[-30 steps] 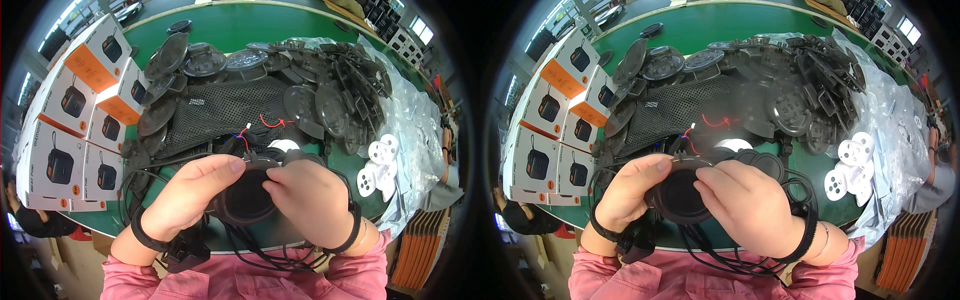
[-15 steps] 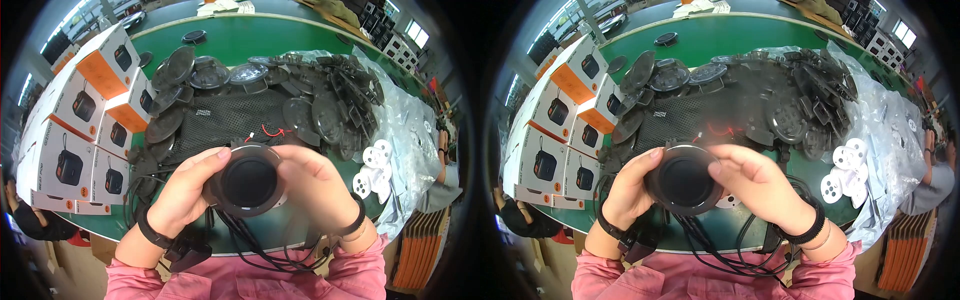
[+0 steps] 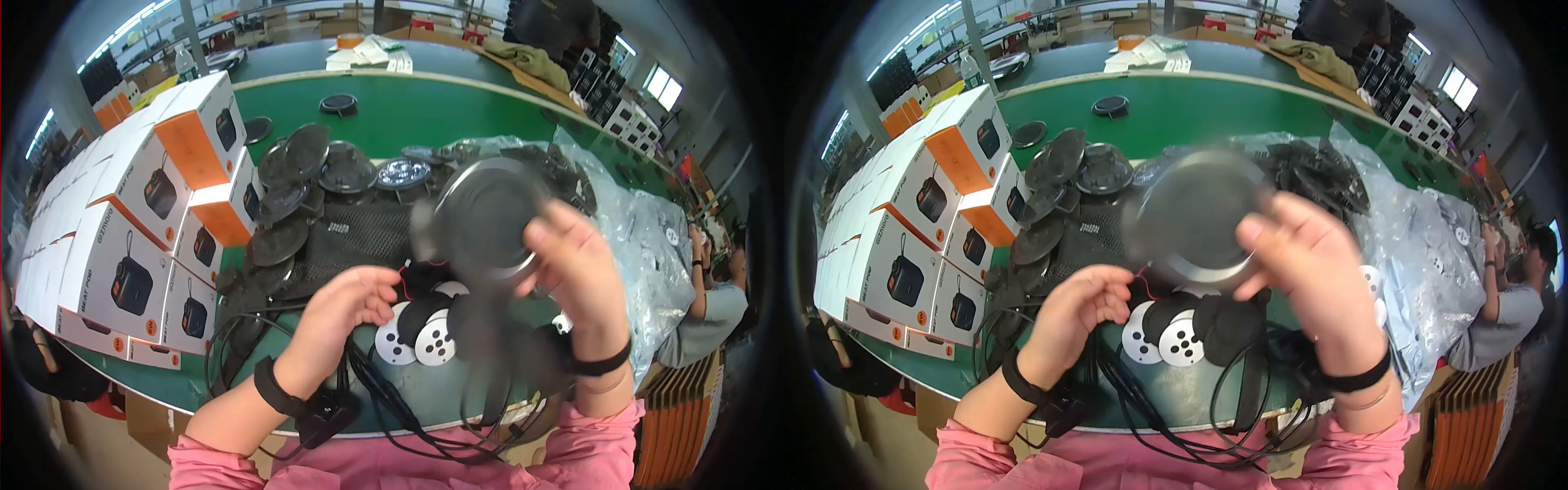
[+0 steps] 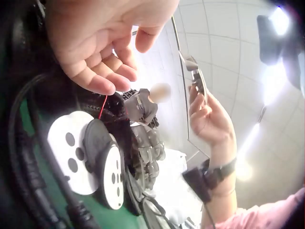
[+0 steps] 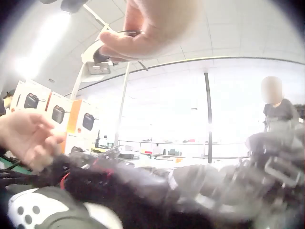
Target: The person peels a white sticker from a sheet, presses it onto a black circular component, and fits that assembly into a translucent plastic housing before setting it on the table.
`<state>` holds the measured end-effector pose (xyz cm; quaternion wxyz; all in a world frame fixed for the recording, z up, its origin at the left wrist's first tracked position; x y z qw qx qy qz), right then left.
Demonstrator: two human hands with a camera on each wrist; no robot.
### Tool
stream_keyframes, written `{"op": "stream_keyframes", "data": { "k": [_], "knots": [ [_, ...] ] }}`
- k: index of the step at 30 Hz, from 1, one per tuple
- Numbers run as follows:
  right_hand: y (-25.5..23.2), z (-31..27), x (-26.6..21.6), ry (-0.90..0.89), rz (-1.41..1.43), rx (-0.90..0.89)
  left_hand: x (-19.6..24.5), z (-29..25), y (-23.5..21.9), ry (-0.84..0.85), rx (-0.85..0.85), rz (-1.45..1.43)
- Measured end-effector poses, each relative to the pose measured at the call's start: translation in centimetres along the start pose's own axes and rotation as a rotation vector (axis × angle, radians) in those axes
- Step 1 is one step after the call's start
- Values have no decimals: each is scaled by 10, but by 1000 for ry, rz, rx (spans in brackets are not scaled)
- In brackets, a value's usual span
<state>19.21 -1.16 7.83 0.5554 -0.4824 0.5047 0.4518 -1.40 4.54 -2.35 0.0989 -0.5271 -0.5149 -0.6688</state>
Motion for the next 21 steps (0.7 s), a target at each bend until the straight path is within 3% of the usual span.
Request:
{"op": "stream_keyframes", "data": {
  "k": [2,4,6,10,12,13,15,16,17,18,20,21],
  "knots": [
    [-31,27,-27,-85,-107,53,-9,0,1,-14,-27,80],
    [-59,67,-40,-52,-142,95,-22,3,-3,-26,-71,149],
    [-60,106,-49,91,-92,167,-28,2,-1,1,-83,239],
    [-68,209,-8,388,-81,172,-29,0,0,-23,-110,270],
    [-58,242,16,522,-160,47,-27,0,-1,-56,-97,222],
    [-99,280,39,512,-172,52,-24,0,0,-70,-95,220],
    [-93,333,127,864,649,371,-23,2,-2,-107,-120,204],
    [-115,366,157,1015,1075,523,-22,1,-2,-123,-115,202],
    [-122,363,162,1017,452,252,-21,1,-2,-137,-101,210],
    [-73,313,100,712,-447,8,-19,1,-1,-133,-91,203],
    [-54,297,99,510,-229,274,-17,-1,2,-157,-110,248],
    [-52,295,96,517,-230,267,-17,0,2,-163,-125,250]
  ]
}}
Point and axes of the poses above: each hand's wrist, its own z-axis towards the middle knuckle, its own y-axis out of the palm, x = y × z, the point moved 3 cm from there along z, towards the middle knuckle, and after that the axes turned 9 degrees about -z, right-handed, at the moved point
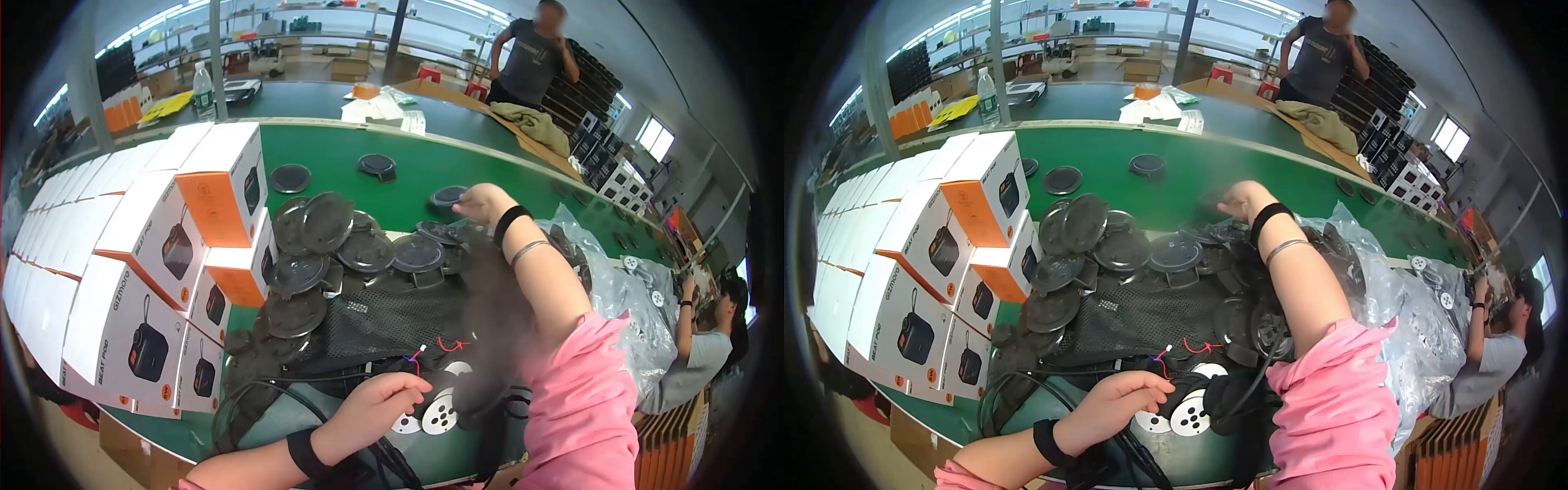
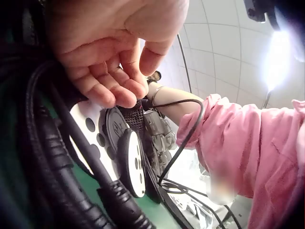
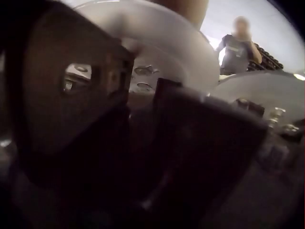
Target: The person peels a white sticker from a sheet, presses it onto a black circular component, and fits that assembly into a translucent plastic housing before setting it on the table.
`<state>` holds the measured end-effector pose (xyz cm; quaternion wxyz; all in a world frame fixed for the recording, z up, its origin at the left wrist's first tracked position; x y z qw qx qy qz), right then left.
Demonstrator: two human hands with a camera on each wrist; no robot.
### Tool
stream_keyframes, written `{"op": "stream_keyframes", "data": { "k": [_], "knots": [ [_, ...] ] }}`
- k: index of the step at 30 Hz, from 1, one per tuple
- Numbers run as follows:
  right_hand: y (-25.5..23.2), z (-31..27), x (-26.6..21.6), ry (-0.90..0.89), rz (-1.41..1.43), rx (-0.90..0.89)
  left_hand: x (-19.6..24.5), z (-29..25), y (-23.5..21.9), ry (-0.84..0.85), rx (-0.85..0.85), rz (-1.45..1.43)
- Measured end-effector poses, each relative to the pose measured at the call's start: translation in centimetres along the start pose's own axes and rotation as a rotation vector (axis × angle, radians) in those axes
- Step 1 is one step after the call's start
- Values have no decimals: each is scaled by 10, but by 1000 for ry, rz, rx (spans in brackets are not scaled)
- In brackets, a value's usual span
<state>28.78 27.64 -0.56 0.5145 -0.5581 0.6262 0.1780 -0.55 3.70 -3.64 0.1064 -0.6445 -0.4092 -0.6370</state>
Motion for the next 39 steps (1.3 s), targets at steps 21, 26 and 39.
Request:
{"op": "stream_keyframes", "data": {
  "k": [21,26,39],
  "knots": [
    [-50,-407,53,-1343,-841,-77,0,7,-8,28,140,-104],
    [-4,-329,118,-972,-810,-8,1,8,-7,16,183,-76],
    [20,-292,127,-1165,-962,-240,2,9,-8,22,201,-22]
  ]
}}
Point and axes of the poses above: each hand's wrist, its own z-axis towards the middle knuckle, its own y-axis out of the palm, x = y × z, the point moved 3 cm from there along z, towards the middle knuckle, and after that the axes turned 9 degrees about -z, right-handed, at the moved point
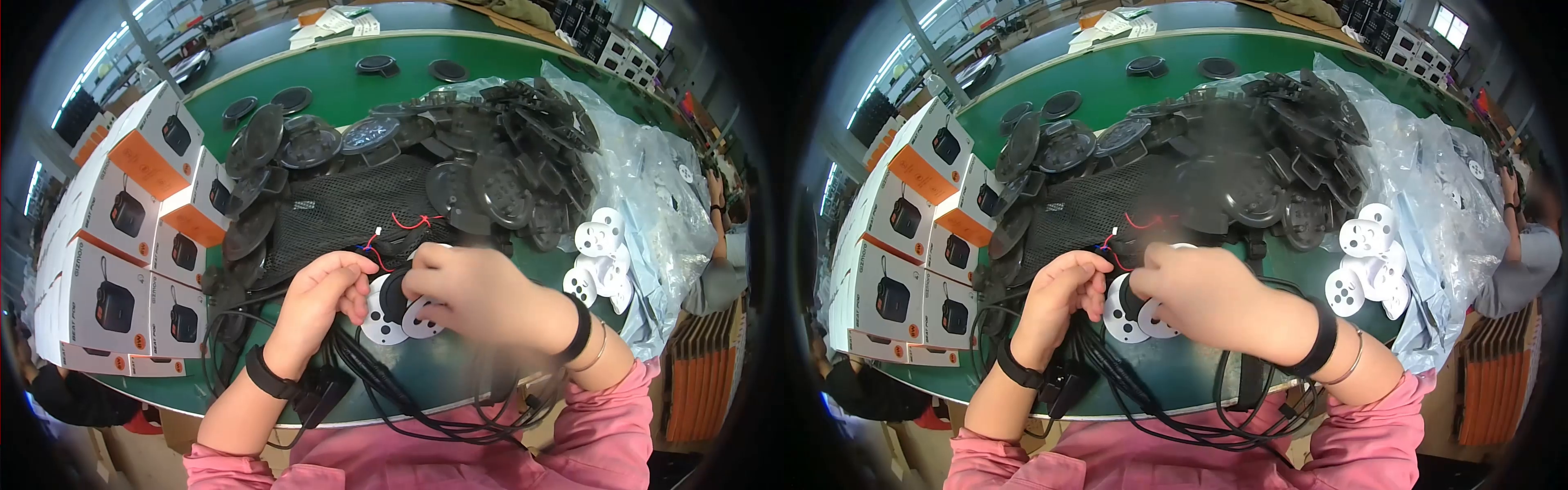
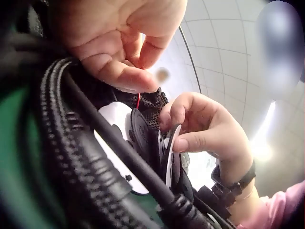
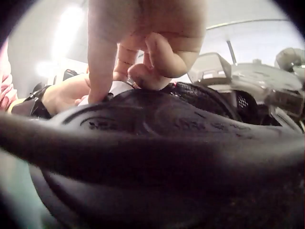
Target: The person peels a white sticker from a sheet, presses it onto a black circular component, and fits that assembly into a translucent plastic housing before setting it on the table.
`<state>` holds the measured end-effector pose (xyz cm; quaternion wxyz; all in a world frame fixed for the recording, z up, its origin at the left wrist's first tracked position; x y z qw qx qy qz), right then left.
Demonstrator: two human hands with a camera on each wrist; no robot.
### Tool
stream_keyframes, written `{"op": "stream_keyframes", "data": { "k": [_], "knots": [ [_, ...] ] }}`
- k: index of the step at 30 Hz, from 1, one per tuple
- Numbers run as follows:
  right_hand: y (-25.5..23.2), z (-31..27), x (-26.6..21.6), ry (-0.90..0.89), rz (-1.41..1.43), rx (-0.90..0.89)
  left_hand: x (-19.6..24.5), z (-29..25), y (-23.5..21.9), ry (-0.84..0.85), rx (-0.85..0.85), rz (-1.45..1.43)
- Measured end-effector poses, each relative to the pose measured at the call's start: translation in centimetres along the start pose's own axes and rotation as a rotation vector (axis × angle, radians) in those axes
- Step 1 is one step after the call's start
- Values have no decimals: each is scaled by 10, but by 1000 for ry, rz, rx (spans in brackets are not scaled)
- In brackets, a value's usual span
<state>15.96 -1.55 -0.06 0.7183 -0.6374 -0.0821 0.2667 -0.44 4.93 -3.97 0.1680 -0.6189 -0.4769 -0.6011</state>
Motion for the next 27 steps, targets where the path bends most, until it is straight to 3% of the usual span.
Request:
{"op": "stream_keyframes", "data": {
  "k": [3,4,7,10,12,14,15,16,18,23,25,27],
  "knots": [
    [-6,7,18,107,286,17,1,-2,1,1,-28,-11],
    [-13,10,21,246,347,-140,3,-3,3,5,-50,-18],
    [-13,9,27,456,991,-72,5,-8,9,38,-114,21],
    [-33,9,14,502,1203,-36,11,-16,16,35,-157,-13],
    [-27,4,7,516,1104,-2,13,-22,19,-6,-191,-119],
    [-36,6,-8,355,283,373,14,-25,21,-26,-194,-160],
    [-35,5,-18,427,194,529,15,-26,22,-11,-158,-185],
    [-32,2,-21,425,195,525,14,-27,21,2,-119,-210],
    [-27,1,-32,143,116,489,12,-28,19,41,-92,-228],
    [-21,0,-34,141,167,507,9,-28,20,122,-48,-219],
    [-21,0,-33,110,210,538,12,-28,19,270,-92,23],
    [-20,-1,-32,108,233,526,18,-29,20,315,-76,155]
  ]
}}
Point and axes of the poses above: each hand's wrist, its own z-axis towards the middle knuckle, its own y-axis out of the palm, x = y × z, the point moved 3 cm from there along z, towards the middle knuckle, and after that the axes turned 9 degrees about -z, right-handed, at the moved point
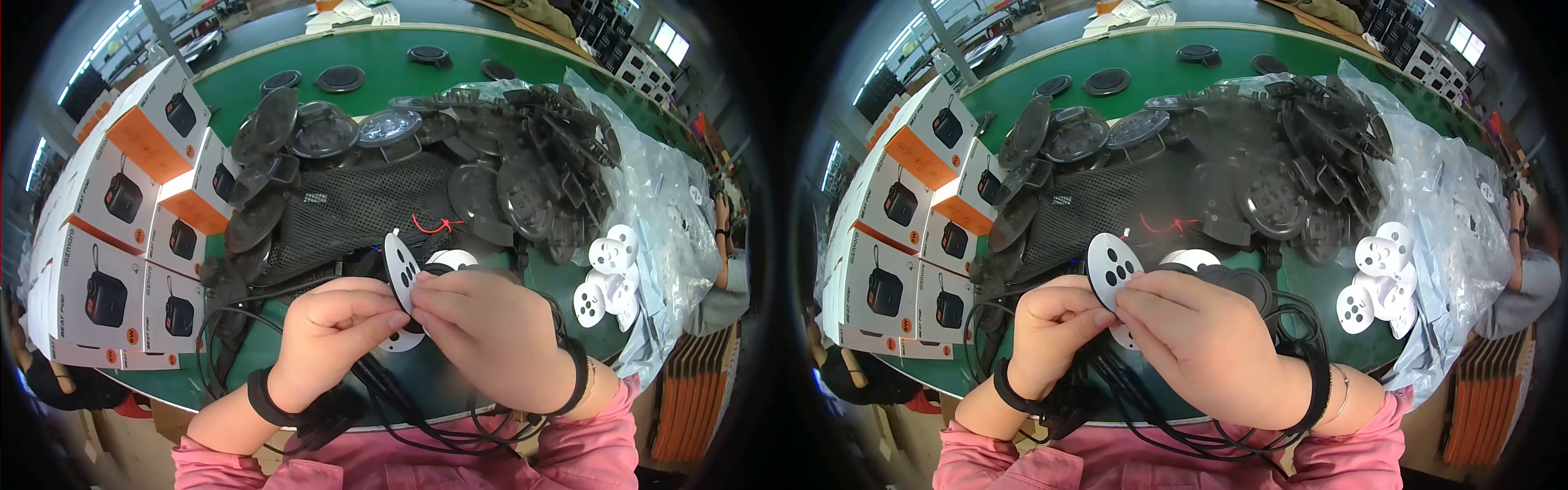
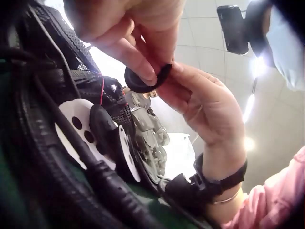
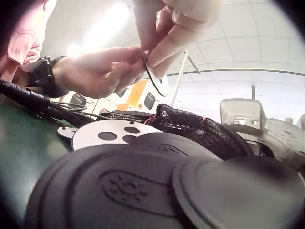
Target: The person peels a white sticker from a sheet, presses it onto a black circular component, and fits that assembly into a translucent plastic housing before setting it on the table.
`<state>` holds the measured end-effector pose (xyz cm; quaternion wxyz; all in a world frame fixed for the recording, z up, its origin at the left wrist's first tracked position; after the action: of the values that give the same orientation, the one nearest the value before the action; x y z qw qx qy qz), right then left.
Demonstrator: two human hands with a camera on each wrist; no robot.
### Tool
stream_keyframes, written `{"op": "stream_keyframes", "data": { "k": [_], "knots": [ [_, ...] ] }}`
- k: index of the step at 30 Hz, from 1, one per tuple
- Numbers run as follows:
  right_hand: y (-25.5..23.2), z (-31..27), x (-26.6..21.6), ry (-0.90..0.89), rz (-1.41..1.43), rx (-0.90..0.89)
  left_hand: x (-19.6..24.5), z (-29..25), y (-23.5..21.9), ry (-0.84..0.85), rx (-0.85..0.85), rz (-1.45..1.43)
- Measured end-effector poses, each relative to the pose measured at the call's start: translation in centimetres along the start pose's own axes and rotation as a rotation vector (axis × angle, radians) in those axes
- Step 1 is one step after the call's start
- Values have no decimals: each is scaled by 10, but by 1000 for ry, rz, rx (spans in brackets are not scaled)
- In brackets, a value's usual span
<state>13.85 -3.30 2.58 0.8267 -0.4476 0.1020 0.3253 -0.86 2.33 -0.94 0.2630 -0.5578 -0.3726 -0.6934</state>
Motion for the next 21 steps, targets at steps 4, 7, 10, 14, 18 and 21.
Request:
{"op": "stream_keyframes", "data": {
  "k": [4,7,10,14,18,21],
  "knots": [
    [4,-4,1,-27,-20,12,8,2,1,210,-52,347],
    [5,-5,-3,-50,-80,17,11,0,3,301,-43,448],
    [9,-6,-2,-104,-99,83,10,-3,6,311,4,467],
    [10,-6,-3,-100,-125,54,9,-4,8,291,33,486],
    [10,-4,-4,-108,-115,53,11,-6,10,270,55,439],
    [10,-2,-2,-100,-92,49,11,-7,10,246,42,395]
  ]
}}
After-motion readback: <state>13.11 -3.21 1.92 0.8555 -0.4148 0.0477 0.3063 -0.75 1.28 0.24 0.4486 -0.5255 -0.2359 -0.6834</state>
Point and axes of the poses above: each hand's wrist, its own z-axis towards the middle knuckle, its own y-axis out of the palm, x = y × z, the point moved 3 cm from there along z, towards the middle knuckle, and after that the axes turned 9 degrees about -z, right-handed, at the moved point
